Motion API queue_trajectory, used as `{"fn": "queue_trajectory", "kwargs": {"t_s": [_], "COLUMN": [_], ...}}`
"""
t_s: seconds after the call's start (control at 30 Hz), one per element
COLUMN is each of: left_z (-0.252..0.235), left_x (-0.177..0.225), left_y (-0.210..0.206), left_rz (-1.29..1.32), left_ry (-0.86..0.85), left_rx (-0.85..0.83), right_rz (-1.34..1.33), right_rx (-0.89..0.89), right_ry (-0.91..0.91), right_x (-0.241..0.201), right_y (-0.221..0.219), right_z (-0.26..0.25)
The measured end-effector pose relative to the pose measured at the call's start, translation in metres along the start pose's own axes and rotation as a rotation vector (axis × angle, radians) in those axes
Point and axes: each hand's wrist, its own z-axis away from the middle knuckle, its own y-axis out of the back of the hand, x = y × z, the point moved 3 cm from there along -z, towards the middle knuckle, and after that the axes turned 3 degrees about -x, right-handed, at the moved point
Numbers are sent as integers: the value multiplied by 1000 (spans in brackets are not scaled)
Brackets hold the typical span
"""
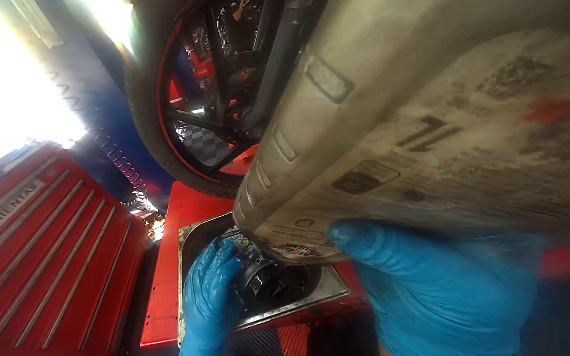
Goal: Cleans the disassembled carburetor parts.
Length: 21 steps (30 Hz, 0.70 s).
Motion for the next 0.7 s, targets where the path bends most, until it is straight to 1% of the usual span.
{"fn": "queue_trajectory", "kwargs": {"t_s": [0.17,0.37,0.57,0.7], "left_z": [-1,0,-4,-5], "left_x": [2,1,1,-3], "left_y": [1,2,8,11], "left_rz": [-11,-46,-102,-126], "left_ry": [0,-13,-118,-149], "left_rx": [5,12,39,59], "right_rz": [27,22,-7,-4], "right_rx": [-10,-28,-46,-68], "right_ry": [-6,-56,-74,-86], "right_x": [0,2,4,2], "right_y": [-1,-4,-6,-8], "right_z": [-1,1,2,4]}}
